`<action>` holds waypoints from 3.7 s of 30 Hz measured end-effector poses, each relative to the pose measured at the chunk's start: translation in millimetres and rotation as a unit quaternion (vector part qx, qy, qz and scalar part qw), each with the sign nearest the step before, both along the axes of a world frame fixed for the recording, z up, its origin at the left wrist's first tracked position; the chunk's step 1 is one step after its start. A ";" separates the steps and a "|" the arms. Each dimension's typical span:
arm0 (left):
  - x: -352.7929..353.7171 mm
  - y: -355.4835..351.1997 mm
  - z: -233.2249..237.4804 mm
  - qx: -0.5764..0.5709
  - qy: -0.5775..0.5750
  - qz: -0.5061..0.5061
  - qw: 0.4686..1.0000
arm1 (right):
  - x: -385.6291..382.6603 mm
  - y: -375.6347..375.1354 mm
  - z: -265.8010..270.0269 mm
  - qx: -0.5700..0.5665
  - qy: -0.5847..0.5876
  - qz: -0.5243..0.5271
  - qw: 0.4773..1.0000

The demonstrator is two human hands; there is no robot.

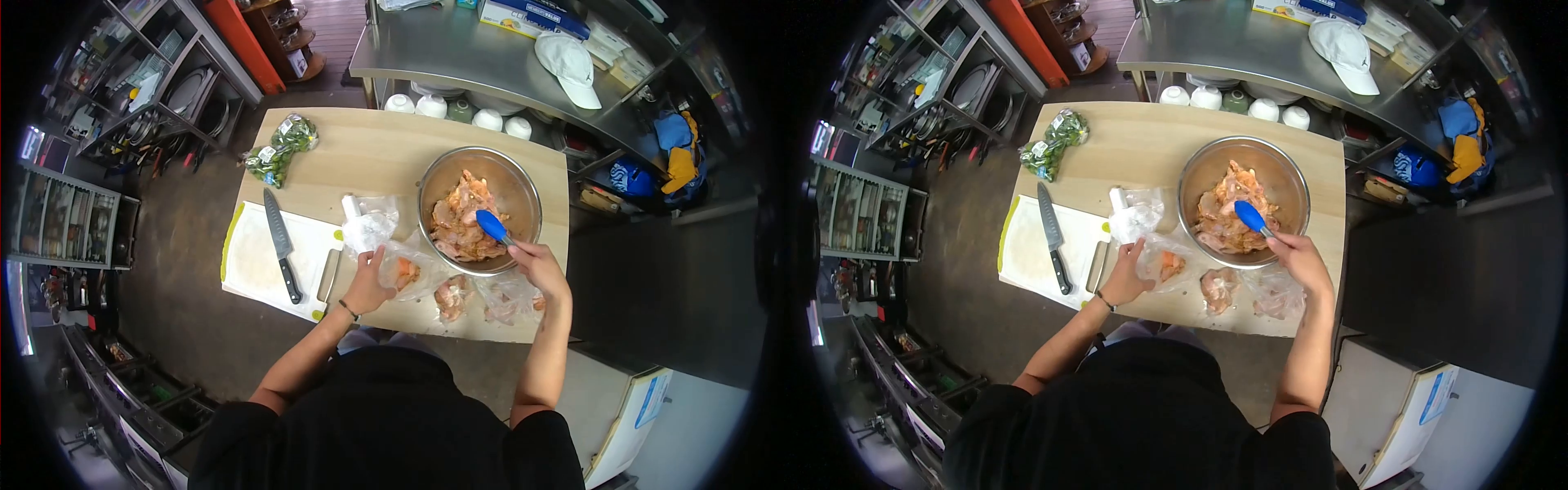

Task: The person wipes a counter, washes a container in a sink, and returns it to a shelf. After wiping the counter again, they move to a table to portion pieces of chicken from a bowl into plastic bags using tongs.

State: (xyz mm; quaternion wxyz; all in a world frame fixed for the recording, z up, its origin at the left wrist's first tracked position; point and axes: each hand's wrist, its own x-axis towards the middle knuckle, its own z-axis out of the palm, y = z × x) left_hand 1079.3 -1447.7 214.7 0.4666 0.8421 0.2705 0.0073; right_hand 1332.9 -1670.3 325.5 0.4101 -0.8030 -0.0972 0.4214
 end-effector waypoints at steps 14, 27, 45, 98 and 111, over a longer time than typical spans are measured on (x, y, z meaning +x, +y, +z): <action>4.4 13.3 17.1 0.012 -0.024 -0.026 0.999 | -137.8 56.5 2.1 -0.178 -0.364 0.314 0.859; -3.5 12.2 10.4 0.026 -0.011 0.005 1.000 | -32.5 78.8 -5.9 -0.293 -0.362 0.255 0.847; -7.4 10.2 16.2 -0.005 0.003 -0.011 1.000 | 32.7 9.6 -12.9 -0.032 0.016 0.060 0.998; -24.2 37.5 39.7 0.069 -0.033 0.100 0.992 | -128.3 70.3 -84.7 0.048 -0.393 0.233 0.888; 5.2 31.3 107.4 -0.267 -0.193 0.103 0.938 | -112.6 85.8 -2.4 0.302 -0.253 0.133 0.910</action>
